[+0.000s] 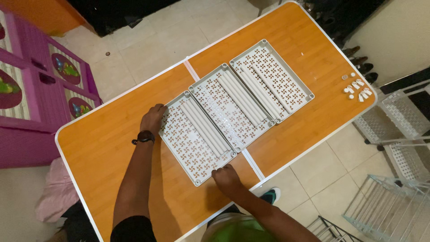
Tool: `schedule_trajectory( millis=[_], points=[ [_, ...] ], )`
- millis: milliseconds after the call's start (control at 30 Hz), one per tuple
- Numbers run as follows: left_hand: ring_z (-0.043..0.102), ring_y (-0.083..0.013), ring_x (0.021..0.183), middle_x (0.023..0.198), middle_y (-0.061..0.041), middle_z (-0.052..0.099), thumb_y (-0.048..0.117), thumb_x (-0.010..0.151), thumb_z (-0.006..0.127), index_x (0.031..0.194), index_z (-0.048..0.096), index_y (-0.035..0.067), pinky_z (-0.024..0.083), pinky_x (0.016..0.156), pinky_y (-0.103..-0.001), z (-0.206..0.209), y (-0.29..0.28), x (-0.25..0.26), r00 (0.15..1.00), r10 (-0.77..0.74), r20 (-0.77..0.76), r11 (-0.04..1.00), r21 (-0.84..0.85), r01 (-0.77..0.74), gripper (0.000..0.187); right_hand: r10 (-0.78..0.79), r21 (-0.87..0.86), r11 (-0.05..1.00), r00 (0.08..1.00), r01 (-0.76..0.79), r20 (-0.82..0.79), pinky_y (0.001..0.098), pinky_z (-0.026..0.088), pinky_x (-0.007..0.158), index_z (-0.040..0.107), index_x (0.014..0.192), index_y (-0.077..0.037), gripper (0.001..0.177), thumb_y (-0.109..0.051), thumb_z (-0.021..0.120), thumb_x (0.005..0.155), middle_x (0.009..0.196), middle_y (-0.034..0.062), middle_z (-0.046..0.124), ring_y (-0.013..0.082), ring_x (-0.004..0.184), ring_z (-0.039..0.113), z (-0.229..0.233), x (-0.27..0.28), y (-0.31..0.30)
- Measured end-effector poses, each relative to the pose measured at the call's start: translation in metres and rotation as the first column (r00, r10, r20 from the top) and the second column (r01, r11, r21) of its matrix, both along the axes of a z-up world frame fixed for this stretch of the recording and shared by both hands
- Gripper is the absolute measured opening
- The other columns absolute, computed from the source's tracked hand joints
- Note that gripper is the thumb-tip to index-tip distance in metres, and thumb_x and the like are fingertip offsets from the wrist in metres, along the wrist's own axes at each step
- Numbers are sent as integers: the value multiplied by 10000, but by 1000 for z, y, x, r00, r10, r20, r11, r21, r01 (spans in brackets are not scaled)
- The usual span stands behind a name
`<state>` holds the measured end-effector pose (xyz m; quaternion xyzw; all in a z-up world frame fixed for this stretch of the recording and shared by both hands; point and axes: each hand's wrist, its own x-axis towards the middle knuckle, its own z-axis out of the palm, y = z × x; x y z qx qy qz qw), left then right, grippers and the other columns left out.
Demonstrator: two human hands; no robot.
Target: The person assembles a modular shoe rack by placing white plastic trays on a table, inserting white PVC pipes into the trays, and attaching black feet to the corners. The person then lifts the assembled unit and places it on the floor next to another similar rack.
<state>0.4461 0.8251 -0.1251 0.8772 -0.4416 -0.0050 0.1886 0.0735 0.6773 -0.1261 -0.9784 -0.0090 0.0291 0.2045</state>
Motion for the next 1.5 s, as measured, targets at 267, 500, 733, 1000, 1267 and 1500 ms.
schedule_trajectory(
  millis=[267, 500, 733, 1000, 1267, 1500],
  points=[
    [601, -377, 1282, 1389, -185, 624, -56, 850, 593, 1216, 673, 31, 493, 1090, -459, 39, -13, -20, 984, -12, 180, 994, -106, 31, 385, -61, 151, 986, 994, 75, -93, 458, 483, 925, 680, 1097, -6, 209, -164, 604, 982, 775, 170, 714, 331, 780, 690, 59, -4, -13],
    [598, -380, 1309, 1370, -196, 623, -63, 881, 582, 1258, 647, 12, 474, 1136, -459, 131, -81, -79, 963, -140, 229, 967, -178, 183, 389, -312, 257, 930, 934, 263, 176, 458, 467, 982, 717, 1121, -1, 265, -145, 683, 901, 880, 147, 755, 294, 837, 706, 129, -46, -68],
    [531, -385, 1356, 1424, -206, 576, -7, 889, 611, 1342, 579, -2, 408, 1167, -488, 193, -195, -192, 920, -306, 246, 905, -225, 361, 454, -622, 244, 778, 766, 580, 164, 427, 499, 1048, 750, 1122, -35, 241, -178, 688, 938, 797, 128, 749, 275, 732, 696, 183, -129, -153],
    [433, -390, 1427, 1483, -218, 501, 90, 905, 661, 1448, 507, -7, 291, 1208, -551, 213, -344, -347, 844, -499, 199, 813, -230, 535, 574, -728, 217, 669, 568, 711, 384, 464, 461, 1077, 732, 1138, -45, 241, -172, 676, 942, 955, 113, 763, 268, 823, 718, 203, -249, -251],
    [408, -397, 1465, 1526, -239, 463, 108, 930, 665, 1419, 489, -1, 298, 1222, -548, 194, -457, -473, 782, -600, 170, 725, -299, 621, 531, -856, 232, 480, 394, 846, 334, 448, 437, 1106, 726, 1188, -65, 275, -223, 661, 973, 917, 80, 759, 226, 711, 683, 199, -361, -326],
    [404, -412, 1452, 1520, -254, 454, 109, 900, 674, 1428, 496, -20, 307, 1215, -550, 174, -538, -528, 741, -670, 49, 690, -326, 646, 571, -929, 267, 322, 249, 908, 274, 432, 442, 1105, 737, 1176, -82, 273, -233, 673, 957, 889, 65, 770, 212, 519, 605, 182, -409, -396]
  ],
)
